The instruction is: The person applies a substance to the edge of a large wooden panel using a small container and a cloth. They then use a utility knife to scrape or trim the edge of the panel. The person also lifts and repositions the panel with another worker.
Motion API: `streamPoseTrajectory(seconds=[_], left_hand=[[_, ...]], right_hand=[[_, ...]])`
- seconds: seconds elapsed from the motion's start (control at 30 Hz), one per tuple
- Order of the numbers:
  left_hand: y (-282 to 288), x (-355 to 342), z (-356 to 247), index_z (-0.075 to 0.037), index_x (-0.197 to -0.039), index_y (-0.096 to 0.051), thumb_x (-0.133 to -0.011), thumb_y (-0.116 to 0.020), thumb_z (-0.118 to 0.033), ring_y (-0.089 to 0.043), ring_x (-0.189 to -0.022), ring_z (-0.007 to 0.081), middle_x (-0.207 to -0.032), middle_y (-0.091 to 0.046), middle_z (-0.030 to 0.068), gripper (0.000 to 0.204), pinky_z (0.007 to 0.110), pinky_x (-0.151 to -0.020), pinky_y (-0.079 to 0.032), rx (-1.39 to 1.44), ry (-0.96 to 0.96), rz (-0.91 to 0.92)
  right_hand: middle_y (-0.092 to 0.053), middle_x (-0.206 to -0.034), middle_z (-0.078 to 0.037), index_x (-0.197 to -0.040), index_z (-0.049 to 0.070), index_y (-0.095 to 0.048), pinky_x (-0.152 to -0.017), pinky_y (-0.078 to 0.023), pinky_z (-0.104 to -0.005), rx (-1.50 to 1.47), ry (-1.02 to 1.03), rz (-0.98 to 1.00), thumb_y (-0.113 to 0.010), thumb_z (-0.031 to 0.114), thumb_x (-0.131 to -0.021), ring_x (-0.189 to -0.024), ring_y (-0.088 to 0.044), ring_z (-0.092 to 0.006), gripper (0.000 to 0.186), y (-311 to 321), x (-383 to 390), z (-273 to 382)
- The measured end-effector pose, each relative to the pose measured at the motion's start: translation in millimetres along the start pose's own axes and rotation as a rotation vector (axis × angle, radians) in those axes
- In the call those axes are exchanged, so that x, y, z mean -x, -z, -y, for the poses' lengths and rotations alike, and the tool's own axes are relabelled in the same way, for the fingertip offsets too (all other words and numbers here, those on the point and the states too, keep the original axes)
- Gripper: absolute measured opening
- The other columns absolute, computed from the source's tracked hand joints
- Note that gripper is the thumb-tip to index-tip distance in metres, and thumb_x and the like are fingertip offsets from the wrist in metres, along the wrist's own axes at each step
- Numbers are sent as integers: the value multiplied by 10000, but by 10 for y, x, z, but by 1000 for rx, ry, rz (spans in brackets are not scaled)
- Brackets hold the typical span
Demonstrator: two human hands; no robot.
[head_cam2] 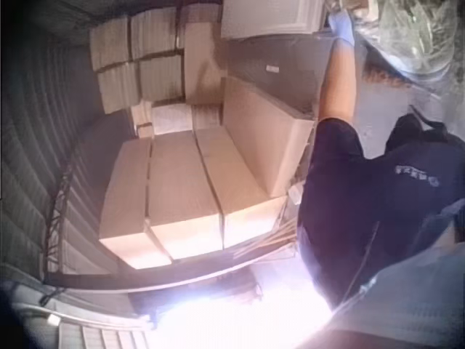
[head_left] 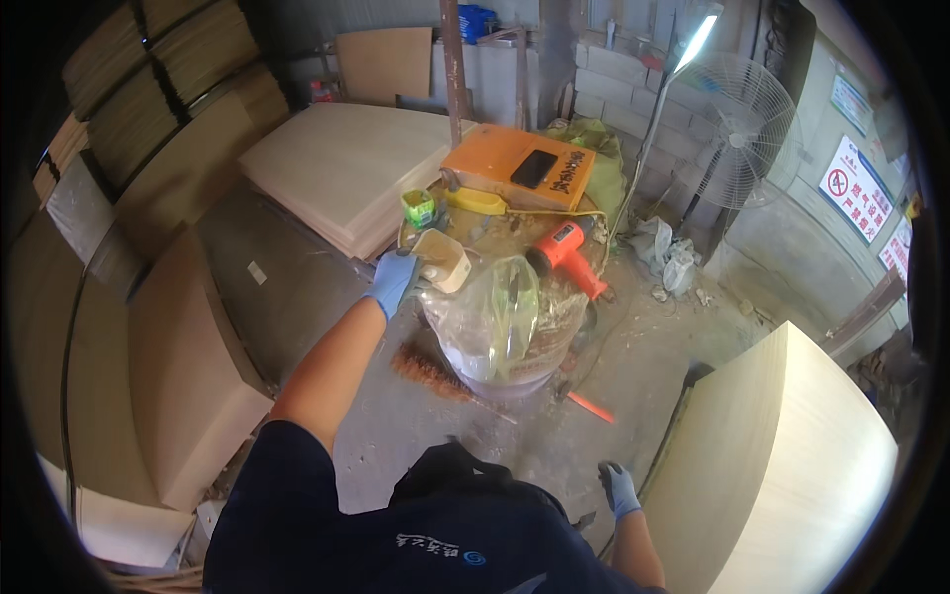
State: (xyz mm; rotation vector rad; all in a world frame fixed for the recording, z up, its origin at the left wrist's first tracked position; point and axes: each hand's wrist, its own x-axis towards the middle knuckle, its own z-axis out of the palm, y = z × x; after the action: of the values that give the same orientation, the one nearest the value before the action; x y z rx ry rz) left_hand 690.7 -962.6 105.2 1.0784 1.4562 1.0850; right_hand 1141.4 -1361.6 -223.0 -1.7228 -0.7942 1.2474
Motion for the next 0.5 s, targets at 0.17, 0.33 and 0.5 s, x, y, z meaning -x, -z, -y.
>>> streamPoseTrajectory(seconds=[0.17,0.33,0.5], left_hand=[[-418,-1539,-47,-38,-961,-644,-912,-547,-212,-655,-526,228,-772,-695,119,206,330,-463,-530,-103,70,190],[-867,-2191,-36,-53,-1003,-657,-898,-550,-186,-689,-612,252,-811,-697,131,201,331,-484,-542,-206,73,399],[-1524,-2490,-223,-59,-1194,-656,-857,-555,-171,-667,-1007,300,-1065,-708,173,369,366,-871,-498,-723,-400,687]], right_hand=[[-669,-1197,-126,-1243,-59,-606,-949,-486,-284,-337,154,-72,-614,129,-944,-1095,-618,-174,352,-761,90,1419],[-692,-845,-115,-975,-22,-704,-729,-484,-335,84,-393,-569,-653,216,-879,-796,-620,-193,262,-1246,541,570],[-606,-712,-41,-982,38,-705,-479,-406,-305,-242,-586,-428,-740,309,-838,-547,-521,-154,309,-1992,1039,111]])
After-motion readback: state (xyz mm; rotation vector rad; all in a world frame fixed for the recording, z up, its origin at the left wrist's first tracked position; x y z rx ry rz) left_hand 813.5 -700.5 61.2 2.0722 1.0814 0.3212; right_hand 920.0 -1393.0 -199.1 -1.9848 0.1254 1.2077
